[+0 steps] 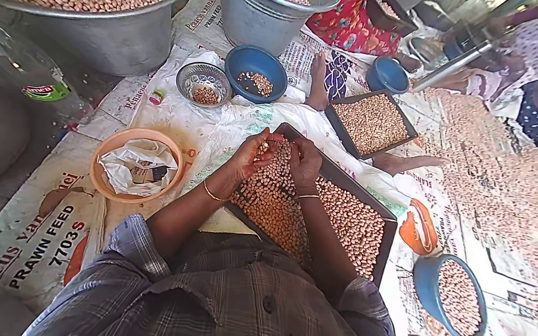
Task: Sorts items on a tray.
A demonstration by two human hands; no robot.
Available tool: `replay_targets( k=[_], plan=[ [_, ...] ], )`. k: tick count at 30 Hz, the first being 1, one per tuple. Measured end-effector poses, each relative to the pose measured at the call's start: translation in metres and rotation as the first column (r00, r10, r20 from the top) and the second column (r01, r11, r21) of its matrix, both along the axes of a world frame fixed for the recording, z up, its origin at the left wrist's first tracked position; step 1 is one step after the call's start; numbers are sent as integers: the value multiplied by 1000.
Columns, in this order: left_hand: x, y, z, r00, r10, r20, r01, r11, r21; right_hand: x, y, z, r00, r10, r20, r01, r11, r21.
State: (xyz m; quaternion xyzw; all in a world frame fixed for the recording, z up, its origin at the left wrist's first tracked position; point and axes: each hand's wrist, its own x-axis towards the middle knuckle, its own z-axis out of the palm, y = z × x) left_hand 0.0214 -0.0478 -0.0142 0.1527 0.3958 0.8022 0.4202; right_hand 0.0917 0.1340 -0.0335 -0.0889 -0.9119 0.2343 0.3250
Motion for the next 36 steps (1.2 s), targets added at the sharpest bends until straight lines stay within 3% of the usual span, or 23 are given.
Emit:
replay_targets(
  k=[3,5,9,13,16,19,22,24,27,32,36],
  plan=[
    [1,13,17,999,8,-52,-20,973,-232,11,-20,38,974,169,-151,-193,967,-169],
    [3,10,17,999,22,-36,-29,979,-200,14,-39,47,965,186,-186,-213,967,-138],
    [-9,9,10,987,55,153,-57,998,8,11,-54,12,1000,20,5,-19,999,-45],
    [-13,6,4,959,71,274,-113,984,139,8,-49,-40,945,-37,325,-53,963,263],
    [-13,6,2,962,87,258,-126,982,140,34,-15,-36,923,-143,357,10,936,351],
    [-14,7,3,967,77,242,-116,982,149,80,30,-27,897,-310,315,169,899,405],
    [-13,8,2,973,54,222,-97,978,186,128,42,-6,814,-420,401,271,886,377],
    [-12,8,2,974,40,224,-89,974,210,147,38,9,774,-360,521,280,932,229],
    [-14,10,2,974,26,226,-77,973,219,138,23,23,844,-192,500,195,980,47],
    [-13,7,-1,983,28,179,-68,972,224,63,7,37,935,-70,347,76,997,-1],
    [-13,7,-3,985,25,171,-69,965,255,15,12,14,926,27,378,-64,994,86]
  ],
)
